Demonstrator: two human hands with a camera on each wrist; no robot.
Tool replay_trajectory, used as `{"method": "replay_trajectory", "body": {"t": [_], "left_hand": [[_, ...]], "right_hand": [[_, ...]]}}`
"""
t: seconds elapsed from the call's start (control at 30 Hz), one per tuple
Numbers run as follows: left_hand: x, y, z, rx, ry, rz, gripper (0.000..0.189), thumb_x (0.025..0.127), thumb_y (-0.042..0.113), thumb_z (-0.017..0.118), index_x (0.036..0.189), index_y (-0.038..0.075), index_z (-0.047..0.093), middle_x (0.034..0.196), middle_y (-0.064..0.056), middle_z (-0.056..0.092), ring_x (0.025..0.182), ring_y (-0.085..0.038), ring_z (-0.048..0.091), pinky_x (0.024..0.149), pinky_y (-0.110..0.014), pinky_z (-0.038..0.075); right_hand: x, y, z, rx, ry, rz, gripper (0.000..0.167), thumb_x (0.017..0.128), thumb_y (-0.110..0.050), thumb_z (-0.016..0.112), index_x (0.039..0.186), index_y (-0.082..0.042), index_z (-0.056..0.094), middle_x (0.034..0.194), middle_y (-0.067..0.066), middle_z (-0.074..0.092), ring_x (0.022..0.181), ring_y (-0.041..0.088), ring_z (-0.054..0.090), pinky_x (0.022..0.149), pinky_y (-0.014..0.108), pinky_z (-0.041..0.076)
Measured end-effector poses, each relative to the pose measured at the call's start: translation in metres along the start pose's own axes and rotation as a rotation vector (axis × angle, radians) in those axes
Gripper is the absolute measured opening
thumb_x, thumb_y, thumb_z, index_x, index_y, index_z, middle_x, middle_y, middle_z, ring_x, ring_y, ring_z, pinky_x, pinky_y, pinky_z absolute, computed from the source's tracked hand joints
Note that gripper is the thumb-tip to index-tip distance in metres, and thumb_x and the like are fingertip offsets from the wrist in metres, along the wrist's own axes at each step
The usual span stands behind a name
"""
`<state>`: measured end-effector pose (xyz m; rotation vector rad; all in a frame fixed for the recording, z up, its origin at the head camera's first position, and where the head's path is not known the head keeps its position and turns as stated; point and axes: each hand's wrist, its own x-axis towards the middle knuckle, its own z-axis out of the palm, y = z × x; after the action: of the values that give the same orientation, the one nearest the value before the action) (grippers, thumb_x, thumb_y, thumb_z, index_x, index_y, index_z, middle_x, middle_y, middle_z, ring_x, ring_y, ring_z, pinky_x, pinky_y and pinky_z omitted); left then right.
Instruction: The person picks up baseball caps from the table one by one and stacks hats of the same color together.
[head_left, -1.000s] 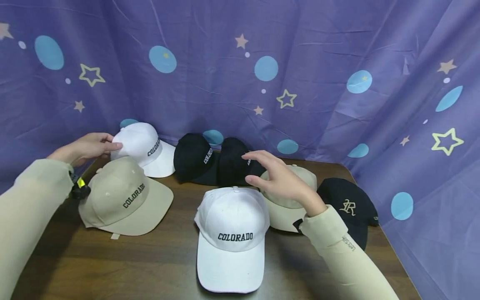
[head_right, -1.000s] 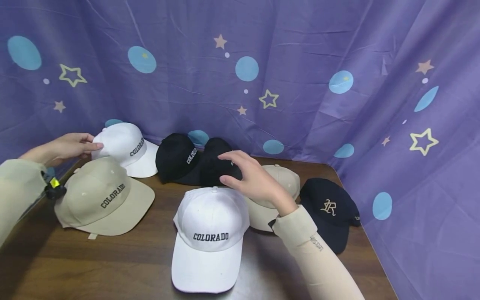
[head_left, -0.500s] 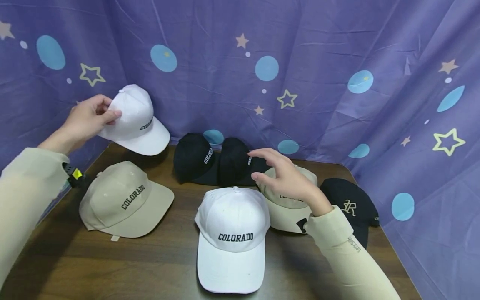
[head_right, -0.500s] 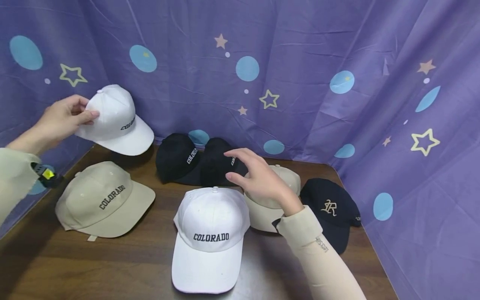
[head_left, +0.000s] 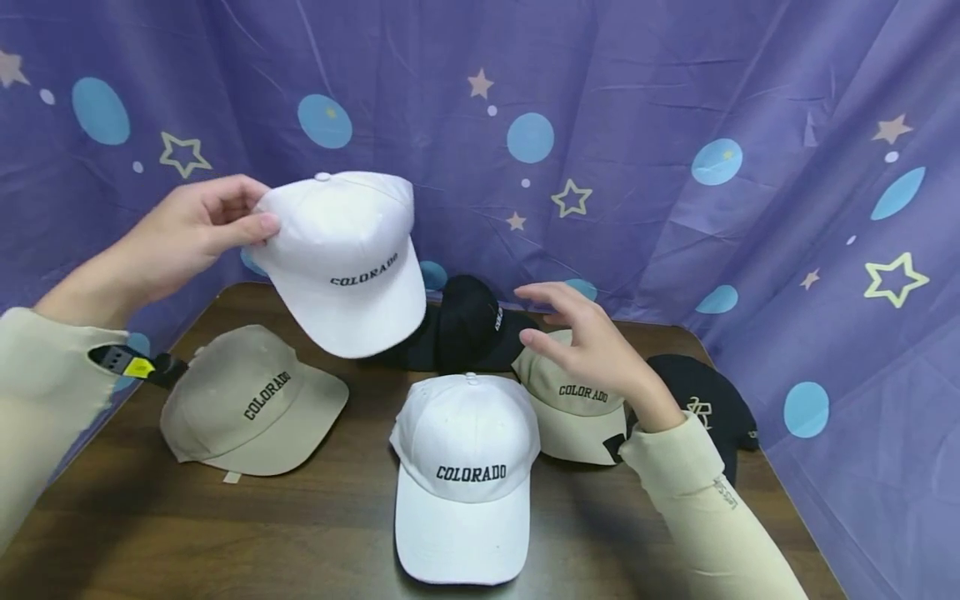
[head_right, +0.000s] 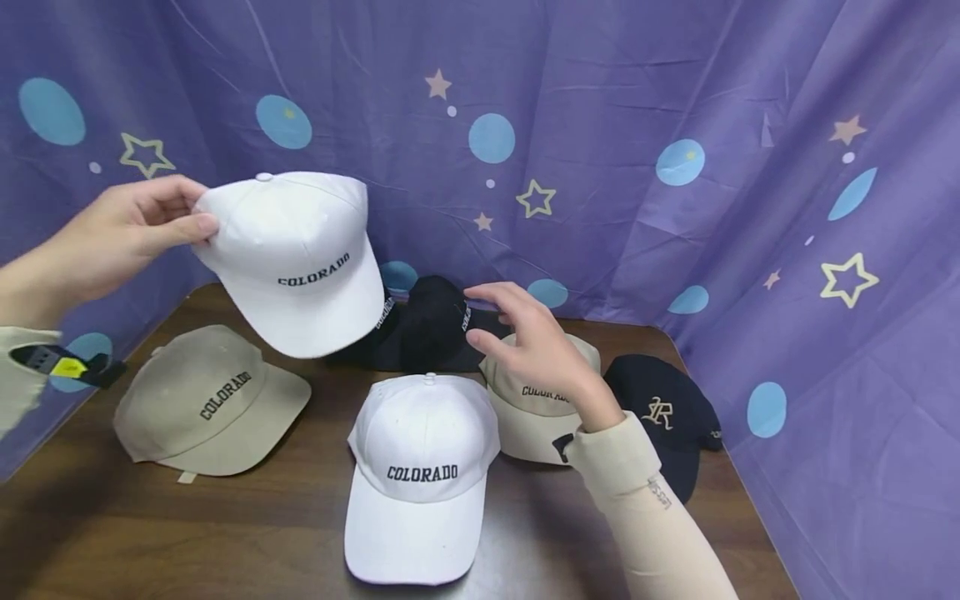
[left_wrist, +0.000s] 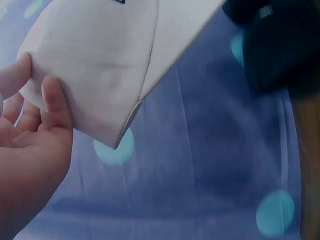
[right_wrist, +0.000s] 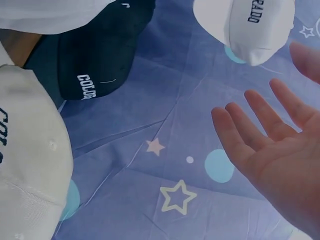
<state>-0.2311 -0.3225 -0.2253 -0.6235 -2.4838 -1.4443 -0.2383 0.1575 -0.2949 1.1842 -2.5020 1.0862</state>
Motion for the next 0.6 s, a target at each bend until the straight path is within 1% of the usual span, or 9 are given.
{"method": "replay_trajectory", "body": {"t": [0.1, 0.2, 0.27, 0.37, 0.43, 0.5, 0.6], "left_hand": [[-0.004, 0.015, 0.023, -0.006, -0.087, 0.031, 0.016, 0.107, 0.007, 0.063, 0.122, 0.004, 0.067, 0.104, -0.001, 0.074, 0.091, -0.013, 0.069, 0.079, -0.023, 0.056], [-0.009, 0.027, 0.044, -0.04, -0.173, 0.053, 0.015, 0.107, 0.006, 0.063, 0.121, 0.004, 0.068, 0.103, -0.005, 0.075, 0.091, -0.015, 0.07, 0.081, -0.025, 0.056], [-0.013, 0.033, 0.057, -0.066, -0.234, 0.078, 0.015, 0.107, 0.006, 0.063, 0.121, 0.004, 0.068, 0.102, -0.007, 0.075, 0.091, -0.017, 0.07, 0.082, -0.026, 0.057], [-0.02, 0.038, 0.075, -0.124, -0.327, 0.104, 0.016, 0.107, 0.004, 0.061, 0.122, 0.004, 0.068, 0.102, -0.011, 0.074, 0.091, -0.019, 0.069, 0.081, -0.029, 0.058], [-0.023, 0.038, 0.085, -0.161, -0.383, 0.109, 0.016, 0.107, 0.004, 0.061, 0.121, 0.003, 0.068, 0.103, -0.012, 0.073, 0.091, -0.021, 0.069, 0.081, -0.031, 0.059], [-0.027, 0.037, 0.095, -0.195, -0.425, 0.098, 0.016, 0.108, 0.005, 0.061, 0.122, 0.004, 0.068, 0.105, -0.013, 0.072, 0.093, -0.023, 0.068, 0.082, -0.033, 0.06], [-0.03, 0.032, 0.105, -0.234, -0.447, 0.076, 0.016, 0.108, 0.006, 0.061, 0.123, 0.003, 0.067, 0.107, -0.015, 0.07, 0.094, -0.025, 0.068, 0.082, -0.037, 0.061]], "right_hand": [[0.0, -0.002, 0.0, 0.005, 0.022, -0.008, 0.052, 0.103, -0.017, 0.073, 0.152, -0.014, 0.056, 0.153, 0.002, 0.056, 0.141, 0.022, 0.052, 0.109, 0.043, 0.052], [0.001, -0.005, 0.002, 0.017, 0.049, -0.021, 0.054, 0.103, -0.017, 0.073, 0.154, -0.015, 0.055, 0.154, 0.002, 0.055, 0.143, 0.023, 0.051, 0.108, 0.041, 0.053], [0.001, -0.007, 0.004, 0.041, 0.071, -0.034, 0.055, 0.103, -0.017, 0.072, 0.155, -0.015, 0.053, 0.155, 0.004, 0.054, 0.144, 0.023, 0.05, 0.106, 0.039, 0.054], [0.0, -0.011, 0.004, 0.087, 0.089, -0.055, 0.055, 0.106, -0.018, 0.069, 0.157, -0.013, 0.05, 0.157, 0.007, 0.052, 0.146, 0.024, 0.049, 0.104, 0.036, 0.055], [-0.001, -0.012, 0.005, 0.119, 0.078, -0.067, 0.052, 0.107, -0.021, 0.066, 0.156, -0.011, 0.052, 0.155, 0.007, 0.054, 0.143, 0.023, 0.051, 0.102, 0.034, 0.055], [-0.003, -0.012, 0.005, 0.161, 0.043, -0.074, 0.045, 0.109, -0.022, 0.064, 0.152, -0.01, 0.057, 0.15, 0.005, 0.059, 0.137, 0.021, 0.057, 0.101, 0.032, 0.055], [-0.008, -0.009, 0.008, 0.252, -0.032, -0.063, 0.033, 0.109, -0.02, 0.062, 0.14, -0.007, 0.067, 0.135, 0.004, 0.069, 0.12, 0.019, 0.066, 0.098, 0.032, 0.056]]}}
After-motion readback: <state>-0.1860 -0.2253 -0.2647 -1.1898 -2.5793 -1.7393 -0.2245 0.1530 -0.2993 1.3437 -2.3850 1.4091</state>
